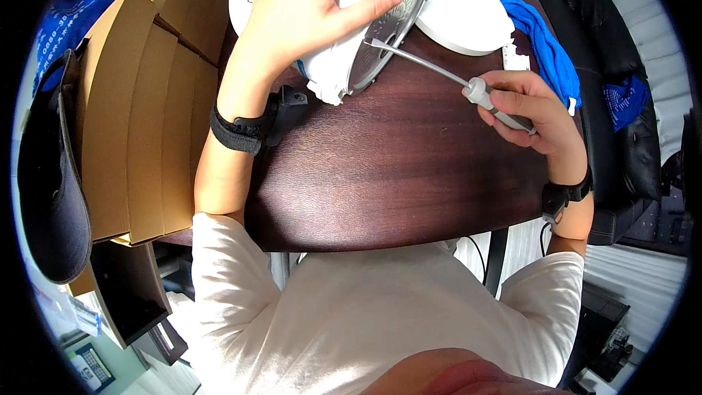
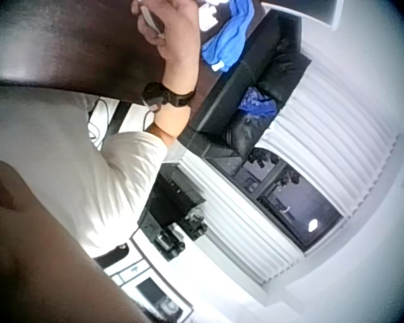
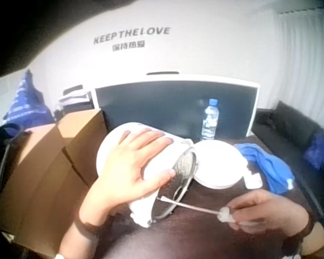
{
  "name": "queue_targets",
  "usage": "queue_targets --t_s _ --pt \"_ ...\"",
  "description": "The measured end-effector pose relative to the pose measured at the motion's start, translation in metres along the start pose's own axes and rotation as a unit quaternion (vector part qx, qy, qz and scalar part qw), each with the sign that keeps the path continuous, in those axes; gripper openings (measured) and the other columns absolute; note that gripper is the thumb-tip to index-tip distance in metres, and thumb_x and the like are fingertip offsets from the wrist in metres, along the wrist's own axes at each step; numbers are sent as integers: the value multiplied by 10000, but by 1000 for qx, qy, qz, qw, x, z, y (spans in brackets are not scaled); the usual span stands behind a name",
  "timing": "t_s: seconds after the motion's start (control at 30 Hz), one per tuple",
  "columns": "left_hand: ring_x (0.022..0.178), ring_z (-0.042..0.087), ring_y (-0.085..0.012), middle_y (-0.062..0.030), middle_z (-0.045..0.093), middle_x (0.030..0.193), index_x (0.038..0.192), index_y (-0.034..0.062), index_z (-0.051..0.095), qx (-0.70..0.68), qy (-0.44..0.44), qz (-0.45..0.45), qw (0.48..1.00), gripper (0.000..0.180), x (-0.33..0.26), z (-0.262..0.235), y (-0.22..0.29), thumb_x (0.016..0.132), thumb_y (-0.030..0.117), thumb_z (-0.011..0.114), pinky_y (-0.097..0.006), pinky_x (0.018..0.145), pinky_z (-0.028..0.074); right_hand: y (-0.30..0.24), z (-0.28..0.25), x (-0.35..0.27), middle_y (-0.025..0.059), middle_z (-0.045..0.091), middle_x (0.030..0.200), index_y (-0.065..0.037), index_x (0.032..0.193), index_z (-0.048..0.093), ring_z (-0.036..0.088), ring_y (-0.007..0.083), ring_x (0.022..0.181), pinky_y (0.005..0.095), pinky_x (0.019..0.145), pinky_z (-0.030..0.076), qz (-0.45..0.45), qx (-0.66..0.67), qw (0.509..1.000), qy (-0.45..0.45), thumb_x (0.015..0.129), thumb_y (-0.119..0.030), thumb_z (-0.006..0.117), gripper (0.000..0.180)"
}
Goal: The person uses a screwdriver to remove screws from the lid of a white appliance, likely a rice cooker. They carefully unscrew multiple fasteners around the rim and lift the lid to separate it from the main body.
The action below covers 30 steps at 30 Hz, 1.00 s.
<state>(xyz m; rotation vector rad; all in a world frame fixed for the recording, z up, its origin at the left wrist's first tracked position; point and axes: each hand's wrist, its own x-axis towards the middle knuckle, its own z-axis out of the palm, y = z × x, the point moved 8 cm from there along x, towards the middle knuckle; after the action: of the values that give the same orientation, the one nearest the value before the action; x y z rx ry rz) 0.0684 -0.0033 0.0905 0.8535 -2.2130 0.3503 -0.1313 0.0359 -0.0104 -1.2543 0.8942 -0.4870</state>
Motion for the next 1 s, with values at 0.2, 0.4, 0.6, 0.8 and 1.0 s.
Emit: queue_targets --t_s 0.2,0.4,0.6,0.8,1.0 --pt "1053 528 -347 -176 578 1107 1093 8 594 -3 8 -8 1000 484 -2 -1 -1 770 368 624 -462 893 388 -19 -3 -4 33 587 730 49 1079 592 404 26 420 170 344 228 -11 -111 990 80 871 -182 600 312" --pt "1058 527 -349 -176 573 1112 1100 15 588 -6 13 -7 1000 478 -2 1 1 774 364 618 -487 881 389 -42 6 -18 42 609 751 2 1086 602 503 73 529 226 454 377 -183 -361 903 144 840 -111 633 272" --pt "1060 526 -351 -173 572 1120 1105 26 588 25 22 -24 999 474 -4 0 2 773 364 617 -498 893 385 -70 63 -48 87 644 865 -48 1062 612 625 205 720 263 582 474 -272 -648 669 243 783 -98 672 290" --pt "1086 521 -342 -164 568 1135 1118 35 585 -5 8 -37 999 485 -2 -1 -1 769 368 623 -524 909 379 -51 38 -50 66 633 885 -41 1064 606 591 140 644 237 554 440 -344 -445 786 257 773 -8 616 293" --pt "1097 517 -342 -159 567 1140 1116 42 589 8 5 -50 999 482 -3 1 0 770 376 624 -547 924 372 5 10 -39 49 597 787 -2 1092 593 515 78 600 192 535 379 -168 -73 961 209 777 44 574 318"
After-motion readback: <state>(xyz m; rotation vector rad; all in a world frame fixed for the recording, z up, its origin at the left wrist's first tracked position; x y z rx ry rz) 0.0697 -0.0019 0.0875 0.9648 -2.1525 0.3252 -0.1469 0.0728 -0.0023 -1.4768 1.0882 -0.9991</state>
